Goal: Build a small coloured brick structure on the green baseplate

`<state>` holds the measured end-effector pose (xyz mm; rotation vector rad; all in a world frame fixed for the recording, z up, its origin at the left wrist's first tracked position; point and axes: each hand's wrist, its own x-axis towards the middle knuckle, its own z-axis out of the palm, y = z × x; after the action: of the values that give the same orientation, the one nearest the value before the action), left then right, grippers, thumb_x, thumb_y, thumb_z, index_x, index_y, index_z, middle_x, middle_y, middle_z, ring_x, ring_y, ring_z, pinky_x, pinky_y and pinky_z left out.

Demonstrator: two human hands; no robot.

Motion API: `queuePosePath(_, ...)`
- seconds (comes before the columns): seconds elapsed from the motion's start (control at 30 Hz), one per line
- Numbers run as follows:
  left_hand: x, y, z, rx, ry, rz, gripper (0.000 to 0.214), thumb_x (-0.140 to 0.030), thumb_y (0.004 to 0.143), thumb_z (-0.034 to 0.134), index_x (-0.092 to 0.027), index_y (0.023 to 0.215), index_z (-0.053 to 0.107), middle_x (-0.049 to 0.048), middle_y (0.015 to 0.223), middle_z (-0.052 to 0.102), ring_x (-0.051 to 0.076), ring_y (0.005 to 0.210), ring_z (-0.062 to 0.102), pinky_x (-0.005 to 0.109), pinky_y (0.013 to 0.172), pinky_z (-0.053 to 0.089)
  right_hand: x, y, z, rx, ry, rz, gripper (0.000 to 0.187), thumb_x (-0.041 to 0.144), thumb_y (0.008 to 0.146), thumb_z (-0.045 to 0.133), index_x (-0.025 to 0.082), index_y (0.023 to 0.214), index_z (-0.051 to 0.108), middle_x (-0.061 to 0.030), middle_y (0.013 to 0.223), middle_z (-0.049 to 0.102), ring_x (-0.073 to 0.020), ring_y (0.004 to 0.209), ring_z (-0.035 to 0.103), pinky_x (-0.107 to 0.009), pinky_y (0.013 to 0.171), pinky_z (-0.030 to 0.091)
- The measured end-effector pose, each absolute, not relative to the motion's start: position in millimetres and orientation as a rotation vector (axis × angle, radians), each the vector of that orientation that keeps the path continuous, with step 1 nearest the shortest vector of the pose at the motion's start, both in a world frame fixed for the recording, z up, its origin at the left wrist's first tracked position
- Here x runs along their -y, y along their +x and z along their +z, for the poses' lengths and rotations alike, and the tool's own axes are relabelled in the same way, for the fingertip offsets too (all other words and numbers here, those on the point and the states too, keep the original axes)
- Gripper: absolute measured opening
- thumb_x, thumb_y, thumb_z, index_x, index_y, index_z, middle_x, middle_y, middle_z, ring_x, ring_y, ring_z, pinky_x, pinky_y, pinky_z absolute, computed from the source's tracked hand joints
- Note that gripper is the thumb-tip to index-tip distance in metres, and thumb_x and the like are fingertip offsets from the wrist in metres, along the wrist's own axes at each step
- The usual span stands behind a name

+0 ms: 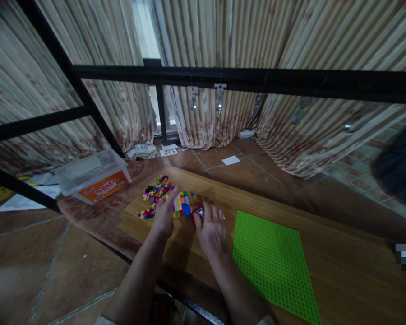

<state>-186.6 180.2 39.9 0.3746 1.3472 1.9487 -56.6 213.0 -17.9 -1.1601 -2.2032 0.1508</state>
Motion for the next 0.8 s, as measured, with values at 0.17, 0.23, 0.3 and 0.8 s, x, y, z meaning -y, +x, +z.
queuePosePath(0.17, -182, -188, 38, -1.341, 0.328, 1.949, 0.046, -0.052, 0.061, 0.077, -0.014, 0.082, 0.062, -0.0001, 0.067, 0.063, 0.012, 0.058, 0.059, 0.024, 0.059, 0.046, -212, -57, -15, 2.206, -1.049, 0.200, 0.054, 0.051, 0.089, 0.050, 0.015, 0.128, 0.052, -0.0153, 0.118, 0.058, -0.0286, 0.106, 0.050, -0.043, 0.088, 0.044)
queuePosePath(0.23, -182, -187, 39, -1.333, 0.329, 1.951, 0.046, -0.053, 0.061, 0.077, -0.014, 0.081, 0.062, -0.0003, 0.067, 0.064, 0.012, 0.058, 0.060, 0.024, 0.059, 0.045, -213, -52, -14, 2.186, -1.038, 0.218, 0.057, 0.053, 0.087, 0.051, 0.016, 0.131, 0.050, -0.0156, 0.124, 0.056, -0.0294, 0.111, 0.049, -0.046, 0.092, 0.043)
queuePosePath(0.3, -181, -186, 39, -1.330, 0.333, 1.944, 0.045, -0.053, 0.061, 0.077, -0.014, 0.081, 0.063, -0.0009, 0.066, 0.064, 0.011, 0.058, 0.060, 0.023, 0.059, 0.045, -215, -45, -14, 2.136, -1.076, 0.221, 0.059, 0.055, 0.087, 0.050, 0.016, 0.132, 0.049, -0.0164, 0.128, 0.053, -0.0306, 0.117, 0.046, -0.049, 0.097, 0.040)
queuePosePath(0.8, -180, -169, 51, -1.165, 0.208, 1.826, 0.045, -0.056, 0.066, 0.072, -0.014, 0.078, 0.063, 0.0008, 0.069, 0.065, 0.013, 0.061, 0.061, 0.023, 0.060, 0.048, -209, -54, 0, 1.796, -1.115, 0.899, 0.056, 0.051, 0.094, 0.034, 0.018, 0.138, 0.041, -0.0150, 0.142, 0.047, -0.0245, 0.132, 0.042, -0.047, 0.108, 0.034)
